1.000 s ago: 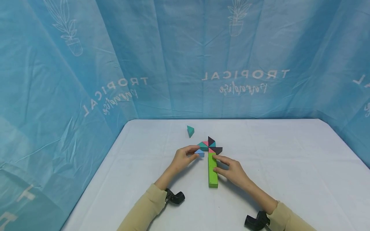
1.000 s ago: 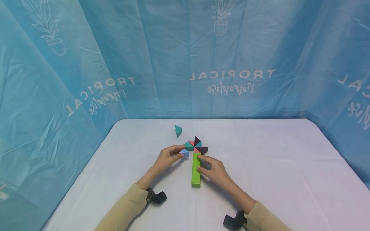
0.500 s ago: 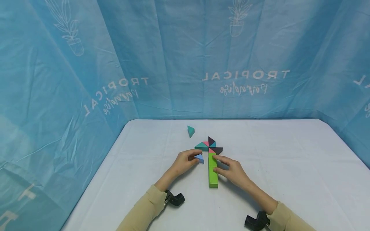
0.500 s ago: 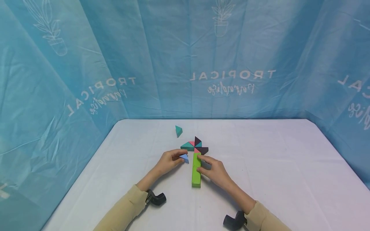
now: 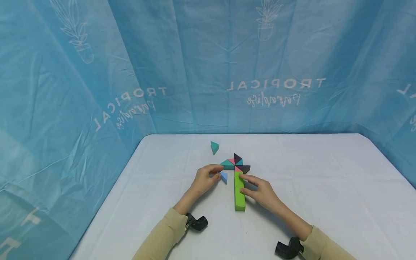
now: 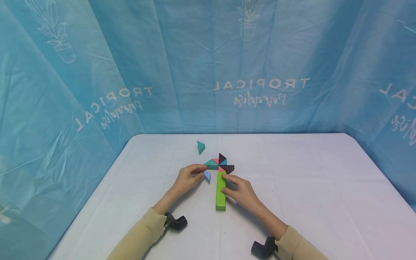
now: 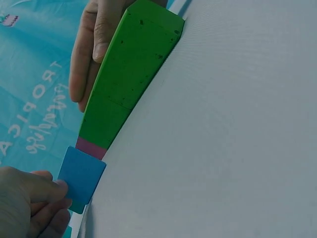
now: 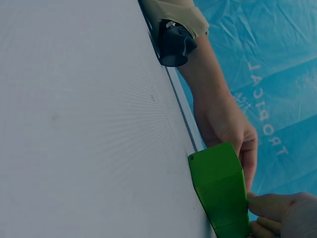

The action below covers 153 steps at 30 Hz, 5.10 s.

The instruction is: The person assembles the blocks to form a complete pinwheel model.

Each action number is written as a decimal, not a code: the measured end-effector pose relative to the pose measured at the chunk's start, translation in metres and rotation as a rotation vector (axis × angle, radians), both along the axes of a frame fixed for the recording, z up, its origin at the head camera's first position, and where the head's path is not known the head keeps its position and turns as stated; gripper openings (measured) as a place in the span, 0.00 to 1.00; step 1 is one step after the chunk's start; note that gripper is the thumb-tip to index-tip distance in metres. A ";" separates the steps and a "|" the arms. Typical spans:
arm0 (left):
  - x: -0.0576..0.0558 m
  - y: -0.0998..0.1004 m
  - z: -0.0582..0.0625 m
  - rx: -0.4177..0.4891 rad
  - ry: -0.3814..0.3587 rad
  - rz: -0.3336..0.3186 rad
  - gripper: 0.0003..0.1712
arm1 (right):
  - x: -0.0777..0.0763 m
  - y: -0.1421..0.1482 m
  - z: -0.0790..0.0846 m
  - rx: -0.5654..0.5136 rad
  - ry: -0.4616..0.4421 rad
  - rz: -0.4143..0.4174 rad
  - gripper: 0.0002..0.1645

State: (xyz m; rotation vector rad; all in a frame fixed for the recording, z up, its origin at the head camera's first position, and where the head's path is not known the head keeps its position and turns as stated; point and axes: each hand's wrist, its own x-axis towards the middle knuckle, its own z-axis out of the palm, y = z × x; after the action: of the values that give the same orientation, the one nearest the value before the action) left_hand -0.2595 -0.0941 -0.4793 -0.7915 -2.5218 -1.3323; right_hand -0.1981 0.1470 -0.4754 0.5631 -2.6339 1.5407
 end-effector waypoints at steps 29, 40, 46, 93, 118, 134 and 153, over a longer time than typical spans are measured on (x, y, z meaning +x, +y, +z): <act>0.020 0.021 -0.005 0.029 0.026 0.048 0.24 | 0.001 0.002 -0.001 0.012 0.023 -0.007 0.33; 0.017 0.029 -0.004 0.049 0.050 0.084 0.20 | 0.000 0.002 -0.002 0.006 0.027 -0.006 0.33; 0.015 0.033 -0.004 0.037 0.063 0.128 0.17 | 0.001 0.001 -0.001 0.002 0.024 -0.001 0.33; 0.024 -0.049 -0.009 -0.001 0.237 0.146 0.21 | 0.002 0.004 0.003 0.011 0.002 -0.008 0.32; 0.014 -0.049 -0.007 -0.157 0.220 0.276 0.21 | 0.003 0.000 0.002 -0.021 -0.002 0.005 0.32; 0.006 -0.055 -0.003 -0.102 0.150 0.397 0.10 | 0.003 0.000 0.002 -0.020 0.012 0.014 0.32; 0.027 -0.061 -0.004 -0.069 0.138 0.351 0.30 | 0.002 0.000 0.002 -0.007 0.003 0.006 0.32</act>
State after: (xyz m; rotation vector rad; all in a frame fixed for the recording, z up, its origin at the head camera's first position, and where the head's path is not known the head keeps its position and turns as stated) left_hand -0.2326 -0.1547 -0.4832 -0.4079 -2.4622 -1.0450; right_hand -0.1962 0.1474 -0.4733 0.5731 -2.6260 1.5485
